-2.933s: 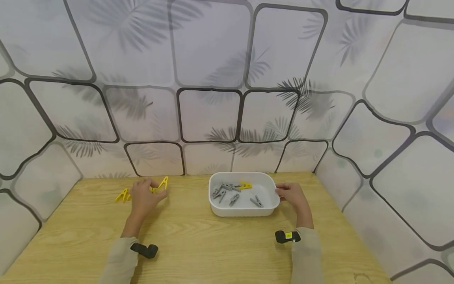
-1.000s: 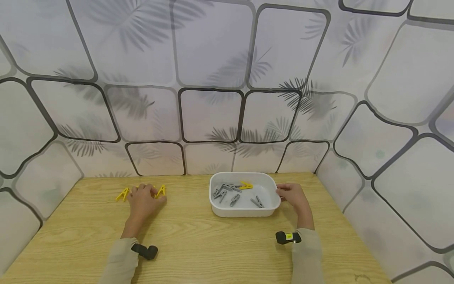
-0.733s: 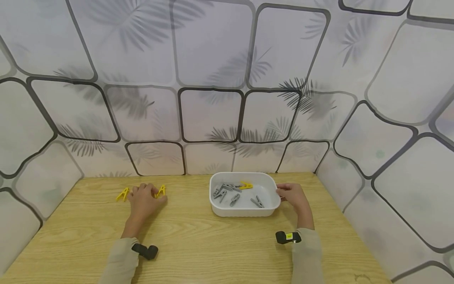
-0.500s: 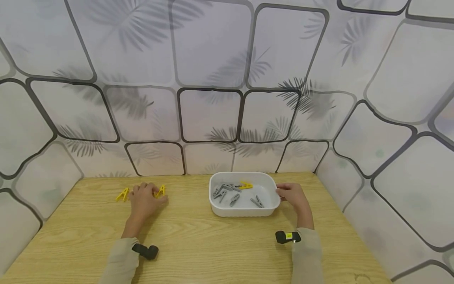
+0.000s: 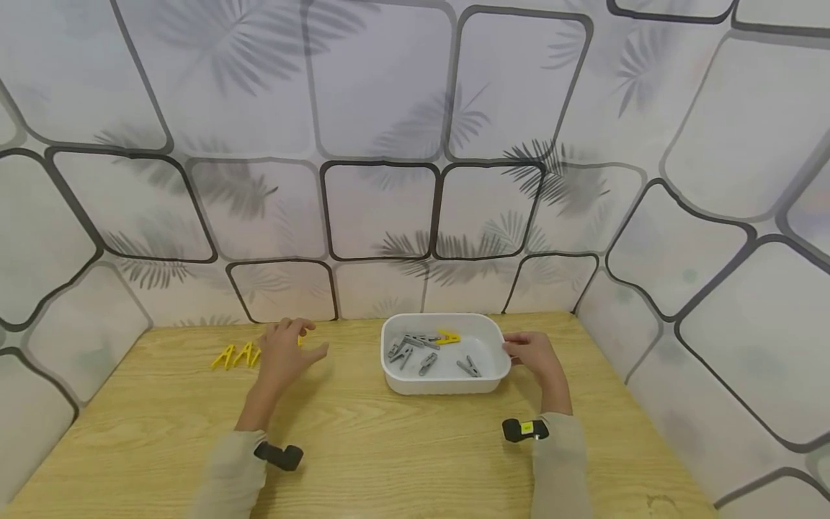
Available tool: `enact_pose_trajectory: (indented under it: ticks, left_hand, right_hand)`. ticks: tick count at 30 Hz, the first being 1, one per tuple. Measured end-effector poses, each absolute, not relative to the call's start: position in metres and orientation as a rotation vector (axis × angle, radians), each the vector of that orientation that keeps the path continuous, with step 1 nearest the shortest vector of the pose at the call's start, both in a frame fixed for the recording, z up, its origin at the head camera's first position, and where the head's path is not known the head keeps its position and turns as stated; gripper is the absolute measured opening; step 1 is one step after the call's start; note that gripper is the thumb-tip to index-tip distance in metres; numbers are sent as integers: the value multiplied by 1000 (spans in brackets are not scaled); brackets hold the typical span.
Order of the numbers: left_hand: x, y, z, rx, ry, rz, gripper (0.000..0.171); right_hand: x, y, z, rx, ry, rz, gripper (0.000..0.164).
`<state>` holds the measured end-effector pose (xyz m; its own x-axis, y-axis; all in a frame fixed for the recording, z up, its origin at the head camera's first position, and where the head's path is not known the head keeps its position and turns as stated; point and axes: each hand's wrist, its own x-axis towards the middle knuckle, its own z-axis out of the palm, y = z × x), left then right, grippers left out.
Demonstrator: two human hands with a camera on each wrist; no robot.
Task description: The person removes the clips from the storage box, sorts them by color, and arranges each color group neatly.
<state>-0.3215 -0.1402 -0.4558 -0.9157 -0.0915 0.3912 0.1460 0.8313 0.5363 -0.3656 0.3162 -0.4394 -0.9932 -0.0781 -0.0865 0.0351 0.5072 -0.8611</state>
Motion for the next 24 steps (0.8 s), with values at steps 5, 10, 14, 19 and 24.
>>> enact_pose_trajectory:
  ticks: [5, 10, 14, 19, 24]
  left_hand:
    - [-328, -112, -432, -176, -2589, -856, 42]
    - [-341, -82, -404, -366, -2579, -774, 45]
    - [-350, -57, -382, -552, -2551, -625, 42]
    - [-359, -27, -366, -745, -2531, -407, 36]
    - [-368, 0, -371, -846, -2561, -258, 36]
  right_hand:
    - [-363, 317, -437, -62, 2629, -1518, 39]
    - [-363, 318, -437, -85, 2617, -1542, 40]
    - [-365, 323, -439, -148, 2567, -1625, 38]
    - [-367, 326, -441, -172, 2549, -1659, 39]
    - [-363, 318, -437, -88, 2597, -1572, 39]
